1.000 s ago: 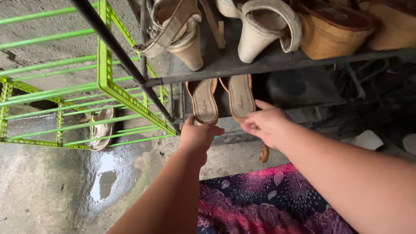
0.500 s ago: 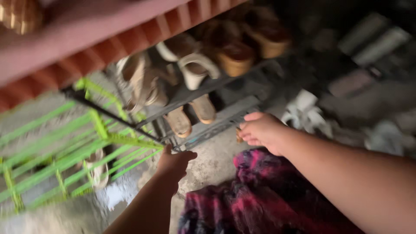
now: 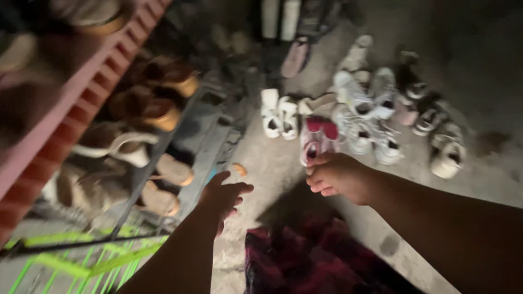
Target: The person picks up multiple pairs of shoes from the floor and places them onto a green metal shoe rack. They handle sneakers, sandals, and slip-ons, arranging them in pairs on the rack shelves.
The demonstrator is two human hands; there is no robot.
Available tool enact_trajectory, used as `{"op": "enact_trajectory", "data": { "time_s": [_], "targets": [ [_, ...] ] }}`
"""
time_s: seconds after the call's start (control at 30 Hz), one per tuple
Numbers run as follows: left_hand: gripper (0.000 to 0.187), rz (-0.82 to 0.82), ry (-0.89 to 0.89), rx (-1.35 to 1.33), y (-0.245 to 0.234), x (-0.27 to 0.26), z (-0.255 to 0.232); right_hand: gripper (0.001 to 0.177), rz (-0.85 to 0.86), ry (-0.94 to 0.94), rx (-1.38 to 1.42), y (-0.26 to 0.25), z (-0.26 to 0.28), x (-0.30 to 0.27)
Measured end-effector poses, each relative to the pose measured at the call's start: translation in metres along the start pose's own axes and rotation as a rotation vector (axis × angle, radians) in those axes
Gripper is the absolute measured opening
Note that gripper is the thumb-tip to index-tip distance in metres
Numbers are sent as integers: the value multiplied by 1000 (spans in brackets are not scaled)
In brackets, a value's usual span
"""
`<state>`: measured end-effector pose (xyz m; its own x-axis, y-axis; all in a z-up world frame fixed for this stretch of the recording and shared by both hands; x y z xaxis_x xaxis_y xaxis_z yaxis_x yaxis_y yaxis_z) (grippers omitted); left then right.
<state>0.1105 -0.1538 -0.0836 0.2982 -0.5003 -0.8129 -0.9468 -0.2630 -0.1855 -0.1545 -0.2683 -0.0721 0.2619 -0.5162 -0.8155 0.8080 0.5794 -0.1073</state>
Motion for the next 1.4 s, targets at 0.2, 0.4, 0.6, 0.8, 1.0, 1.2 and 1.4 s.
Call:
{"op": "enact_trajectory", "data": {
  "time_s": [0.2, 0.4, 0.6, 0.8, 1.0, 1.2, 1.4],
  "targets": [
    [81, 81, -16, 96, 73, 18, -5, 44, -113, -14, 23, -73, -39, -36],
    [29, 164, 134, 212, 185, 27, -9, 17, -65, -54, -230, -162, -69, -61],
    [32, 273, 170, 200, 298, 47, 2, 15, -95, -36, -313, -251, -100, -65],
    [48, 391, -69, 705, 312, -16, 65, 20, -70, -31, -329, -284, -112, -49],
    [51, 379, -198, 1269, 282, -44, 47, 22, -61, 27, -214, -280, -110, -18],
    [32, 7, 3, 1293, 263, 45, -56, 28, 56, -127, -234, -279, -97, 24],
    [47, 132, 476, 1079, 323, 110, -135, 21, -141, 91, 33, -296, -97, 79]
  ]
}}
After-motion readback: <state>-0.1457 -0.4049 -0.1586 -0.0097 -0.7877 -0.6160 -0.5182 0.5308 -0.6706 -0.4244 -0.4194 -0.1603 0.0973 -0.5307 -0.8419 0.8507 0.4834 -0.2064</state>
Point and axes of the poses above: each hand's wrist, its own x-axis towards the middle knuckle, its own y-axis out of the palm, z = x × y, the point moved 8 cm from there along x, towards the middle knuckle
